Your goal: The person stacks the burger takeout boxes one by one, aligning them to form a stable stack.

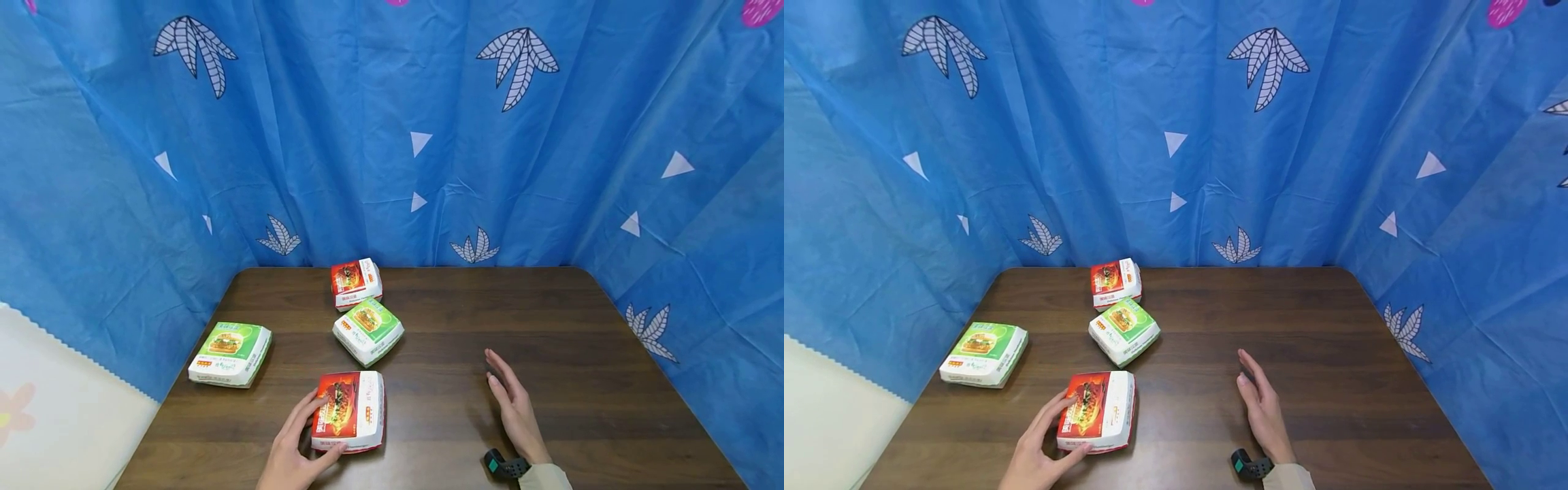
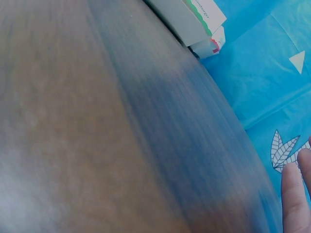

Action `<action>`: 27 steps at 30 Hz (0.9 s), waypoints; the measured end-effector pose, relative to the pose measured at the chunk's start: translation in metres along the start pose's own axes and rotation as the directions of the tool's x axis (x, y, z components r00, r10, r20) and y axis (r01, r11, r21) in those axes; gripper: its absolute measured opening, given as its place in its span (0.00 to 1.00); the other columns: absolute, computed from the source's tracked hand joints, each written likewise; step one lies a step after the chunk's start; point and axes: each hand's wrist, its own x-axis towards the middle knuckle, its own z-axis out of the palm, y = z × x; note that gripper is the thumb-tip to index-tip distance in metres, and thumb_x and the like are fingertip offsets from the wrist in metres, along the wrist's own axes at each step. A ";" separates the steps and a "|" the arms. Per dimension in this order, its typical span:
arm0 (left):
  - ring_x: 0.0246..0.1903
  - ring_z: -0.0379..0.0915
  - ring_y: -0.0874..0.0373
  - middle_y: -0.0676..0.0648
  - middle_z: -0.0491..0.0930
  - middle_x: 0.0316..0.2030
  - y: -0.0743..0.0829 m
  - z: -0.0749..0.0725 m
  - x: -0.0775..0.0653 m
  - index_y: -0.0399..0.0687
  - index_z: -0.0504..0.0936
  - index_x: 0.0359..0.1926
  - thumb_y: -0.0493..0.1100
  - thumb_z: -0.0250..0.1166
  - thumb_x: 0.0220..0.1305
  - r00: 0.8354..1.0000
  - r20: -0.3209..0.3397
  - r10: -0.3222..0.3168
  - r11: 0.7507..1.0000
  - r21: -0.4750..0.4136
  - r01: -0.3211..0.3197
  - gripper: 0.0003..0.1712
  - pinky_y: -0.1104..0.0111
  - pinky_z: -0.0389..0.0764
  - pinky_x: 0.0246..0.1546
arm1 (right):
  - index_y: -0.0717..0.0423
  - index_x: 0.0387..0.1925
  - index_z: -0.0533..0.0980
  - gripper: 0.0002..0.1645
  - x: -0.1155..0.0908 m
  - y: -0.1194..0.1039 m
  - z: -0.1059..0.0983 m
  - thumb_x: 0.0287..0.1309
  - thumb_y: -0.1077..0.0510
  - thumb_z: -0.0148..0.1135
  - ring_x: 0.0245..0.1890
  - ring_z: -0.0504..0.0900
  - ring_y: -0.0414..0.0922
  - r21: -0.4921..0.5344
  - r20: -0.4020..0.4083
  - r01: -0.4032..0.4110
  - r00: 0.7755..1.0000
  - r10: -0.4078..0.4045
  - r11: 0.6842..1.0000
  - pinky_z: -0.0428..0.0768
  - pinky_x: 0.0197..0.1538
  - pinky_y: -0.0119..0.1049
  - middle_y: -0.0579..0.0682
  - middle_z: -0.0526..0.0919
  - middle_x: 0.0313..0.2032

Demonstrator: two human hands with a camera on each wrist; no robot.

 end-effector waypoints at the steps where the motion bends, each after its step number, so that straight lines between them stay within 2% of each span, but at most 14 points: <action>1: 0.64 0.73 0.57 0.53 0.71 0.70 0.002 0.001 0.000 0.73 0.74 0.67 0.58 0.86 0.42 1.000 0.011 -0.003 1.000 -0.003 0.003 0.48 0.60 0.78 0.59 | 0.53 0.79 0.59 0.30 0.000 0.000 0.000 0.82 0.53 0.45 0.68 0.62 0.21 0.003 0.000 0.000 1.000 0.000 1.000 0.64 0.61 0.13 0.53 0.63 0.77; 5: 0.63 0.73 0.55 0.52 0.72 0.70 0.008 0.005 0.000 0.75 0.75 0.65 0.59 0.86 0.42 0.999 0.047 -0.014 1.000 -0.023 0.015 0.47 0.54 0.80 0.58 | 0.52 0.79 0.59 0.30 -0.001 0.000 0.000 0.82 0.53 0.45 0.68 0.62 0.21 0.006 0.000 0.001 1.000 -0.001 1.000 0.64 0.61 0.13 0.54 0.62 0.77; 8: 0.62 0.73 0.56 0.53 0.72 0.70 0.011 0.009 0.000 0.78 0.75 0.65 0.61 0.85 0.42 0.998 0.060 -0.015 0.999 -0.031 0.017 0.46 0.55 0.80 0.57 | 0.49 0.79 0.60 0.30 -0.001 0.001 0.000 0.82 0.53 0.46 0.67 0.62 0.20 -0.004 -0.008 -0.005 1.000 0.005 1.000 0.63 0.61 0.13 0.54 0.63 0.77; 13: 0.62 0.73 0.56 0.54 0.71 0.70 0.015 0.015 0.001 0.78 0.75 0.64 0.60 0.86 0.42 0.998 0.067 0.022 0.998 -0.053 -0.019 0.47 0.57 0.80 0.58 | 0.46 0.78 0.61 0.29 -0.002 0.001 0.000 0.82 0.52 0.46 0.67 0.62 0.20 -0.015 -0.018 -0.021 1.000 0.021 1.000 0.62 0.61 0.12 0.53 0.64 0.77; 19: 0.61 0.74 0.54 0.53 0.71 0.70 0.021 0.022 0.002 0.78 0.75 0.65 0.62 0.85 0.43 0.995 0.086 0.050 0.996 -0.076 -0.043 0.46 0.58 0.81 0.56 | 0.47 0.78 0.61 0.29 -0.001 0.001 0.000 0.81 0.52 0.46 0.67 0.62 0.20 -0.016 -0.020 -0.023 1.000 0.023 1.000 0.62 0.61 0.12 0.53 0.64 0.77; 24: 0.61 0.74 0.54 0.52 0.71 0.71 0.026 0.026 0.003 0.79 0.74 0.65 0.62 0.84 0.44 0.994 0.103 0.040 0.996 -0.080 -0.032 0.45 0.58 0.81 0.56 | 0.48 0.78 0.61 0.29 0.000 0.001 0.000 0.81 0.53 0.47 0.67 0.62 0.20 -0.005 -0.017 -0.006 1.000 0.006 1.000 0.62 0.61 0.12 0.53 0.64 0.77; 27: 0.62 0.74 0.52 0.51 0.70 0.71 0.029 0.028 0.004 0.75 0.76 0.63 0.63 0.83 0.45 0.992 0.119 0.030 0.997 -0.077 -0.021 0.43 0.56 0.80 0.57 | 0.48 0.78 0.61 0.29 0.000 0.001 0.000 0.81 0.54 0.47 0.68 0.62 0.21 0.002 -0.012 0.003 1.000 -0.003 1.000 0.62 0.62 0.13 0.53 0.64 0.77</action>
